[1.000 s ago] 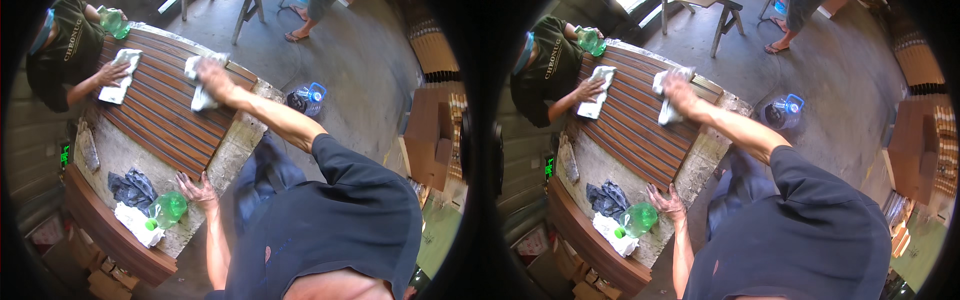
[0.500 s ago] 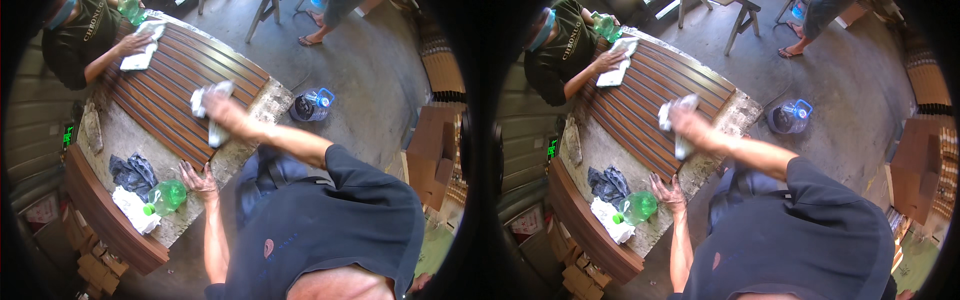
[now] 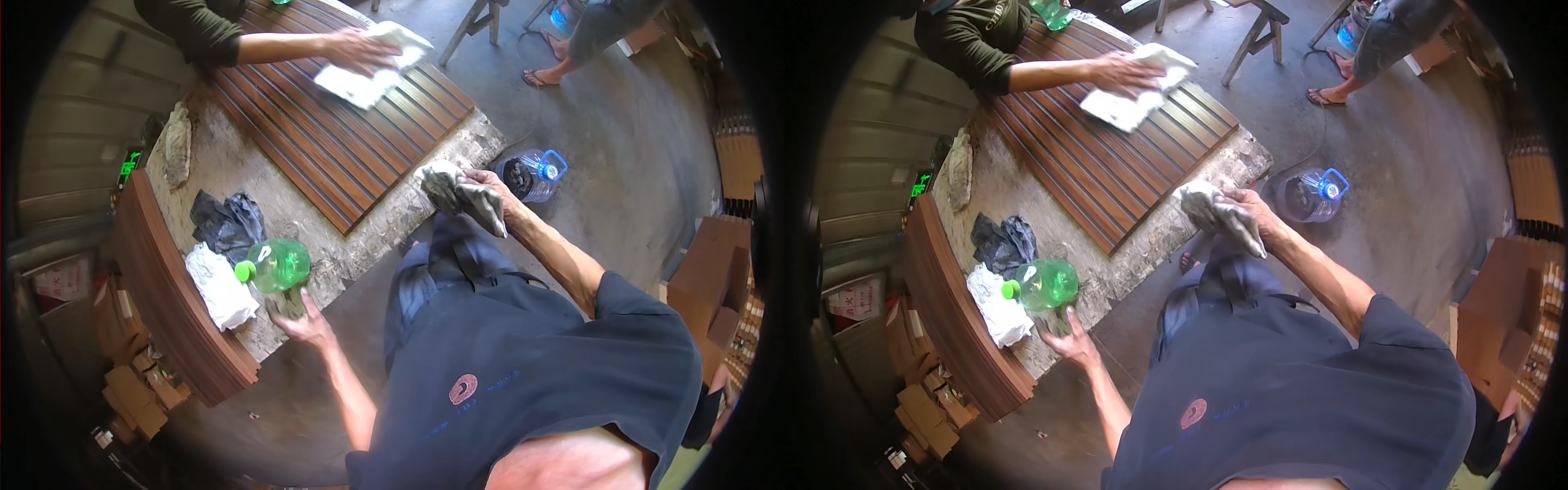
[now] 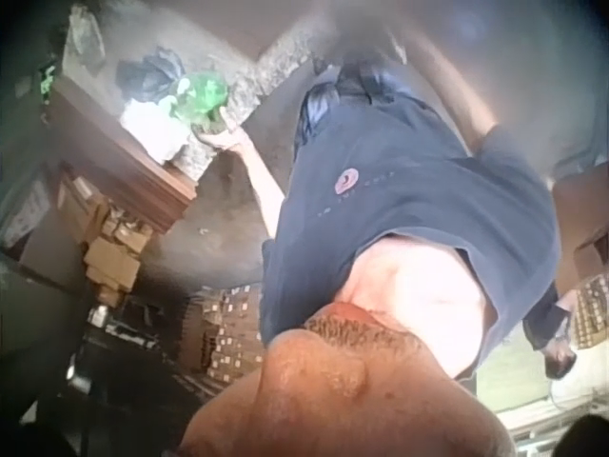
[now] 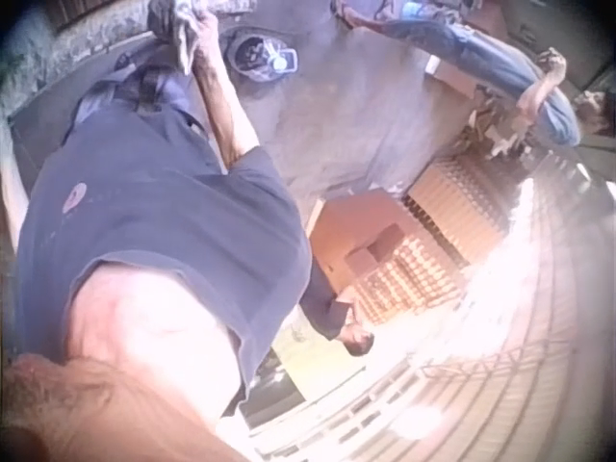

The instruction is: The person wipes several wooden panels with a cloth and liquid from a plastic bottle on a workbench.

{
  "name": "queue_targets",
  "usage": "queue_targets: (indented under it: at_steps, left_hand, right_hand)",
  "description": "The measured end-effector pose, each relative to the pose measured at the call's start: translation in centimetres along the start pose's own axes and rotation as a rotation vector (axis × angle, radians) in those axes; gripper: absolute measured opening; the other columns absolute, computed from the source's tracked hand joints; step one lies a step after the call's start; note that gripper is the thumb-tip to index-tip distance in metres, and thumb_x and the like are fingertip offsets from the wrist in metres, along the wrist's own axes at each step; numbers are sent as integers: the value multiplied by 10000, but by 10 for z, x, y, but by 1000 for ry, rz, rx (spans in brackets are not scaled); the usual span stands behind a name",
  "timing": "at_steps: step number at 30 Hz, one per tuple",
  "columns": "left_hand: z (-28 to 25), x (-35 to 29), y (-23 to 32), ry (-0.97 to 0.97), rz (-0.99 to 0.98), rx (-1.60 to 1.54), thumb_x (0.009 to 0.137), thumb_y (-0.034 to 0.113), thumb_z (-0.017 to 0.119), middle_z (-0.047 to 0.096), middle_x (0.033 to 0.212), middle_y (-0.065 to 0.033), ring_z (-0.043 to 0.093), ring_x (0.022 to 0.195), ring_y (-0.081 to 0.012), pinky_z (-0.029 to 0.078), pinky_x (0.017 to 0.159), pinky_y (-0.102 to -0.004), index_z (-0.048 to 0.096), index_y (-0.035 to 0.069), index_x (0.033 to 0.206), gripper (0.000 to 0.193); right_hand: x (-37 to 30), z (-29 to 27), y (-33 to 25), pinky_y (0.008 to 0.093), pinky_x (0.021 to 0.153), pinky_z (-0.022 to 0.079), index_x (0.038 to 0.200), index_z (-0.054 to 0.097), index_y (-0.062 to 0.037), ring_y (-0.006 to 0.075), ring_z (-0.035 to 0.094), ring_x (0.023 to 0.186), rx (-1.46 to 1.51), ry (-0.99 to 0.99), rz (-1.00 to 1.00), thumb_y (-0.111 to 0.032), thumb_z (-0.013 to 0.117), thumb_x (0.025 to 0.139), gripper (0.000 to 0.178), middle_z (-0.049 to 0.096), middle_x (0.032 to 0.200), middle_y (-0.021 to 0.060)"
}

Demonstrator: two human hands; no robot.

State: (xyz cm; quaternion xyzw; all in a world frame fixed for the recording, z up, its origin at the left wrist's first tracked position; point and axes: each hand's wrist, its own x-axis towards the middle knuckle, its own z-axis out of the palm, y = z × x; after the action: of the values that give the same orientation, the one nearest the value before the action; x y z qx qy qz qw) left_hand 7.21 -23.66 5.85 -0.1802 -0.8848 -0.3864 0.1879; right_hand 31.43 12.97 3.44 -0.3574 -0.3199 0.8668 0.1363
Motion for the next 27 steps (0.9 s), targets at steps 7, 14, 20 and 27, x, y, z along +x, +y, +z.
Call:
queue_targets:
  at_steps: [7,14,20,27]
  left_hand:
    - [46,53,-21,-216,-172,-251,898,462,732,613,1308,-171,600,1152,-336,473,983,-459,560,40,1337,632]
    - [33,102,61,-561,540,134,854,314,743,599,900,-175,591,873,-352,460,789,-470,607,19,1067,388]
    - [49,124,117,-922,829,369,755,193,738,638,885,-152,590,868,-347,449,796,-460,630,13,1023,341]
    - [86,134,189,-1094,924,528,711,200,749,687,802,-158,664,835,-337,507,788,-458,653,30,888,263]
  right_hand:
    - [-34,11,28,266,776,563,1166,665,17,124,675,849,-2,-24,25,-126,649,976,239,714,1000,71]
    - [-60,8,30,270,774,536,1209,642,47,96,643,874,-173,-85,0,-224,650,991,348,703,1025,61]
    - [-66,10,46,271,697,541,1115,669,20,118,668,773,-97,-59,-49,-208,639,997,258,712,943,58]
    - [-73,11,55,239,636,505,1057,689,-17,54,614,712,-35,-49,-39,-212,642,998,209,679,836,-14]
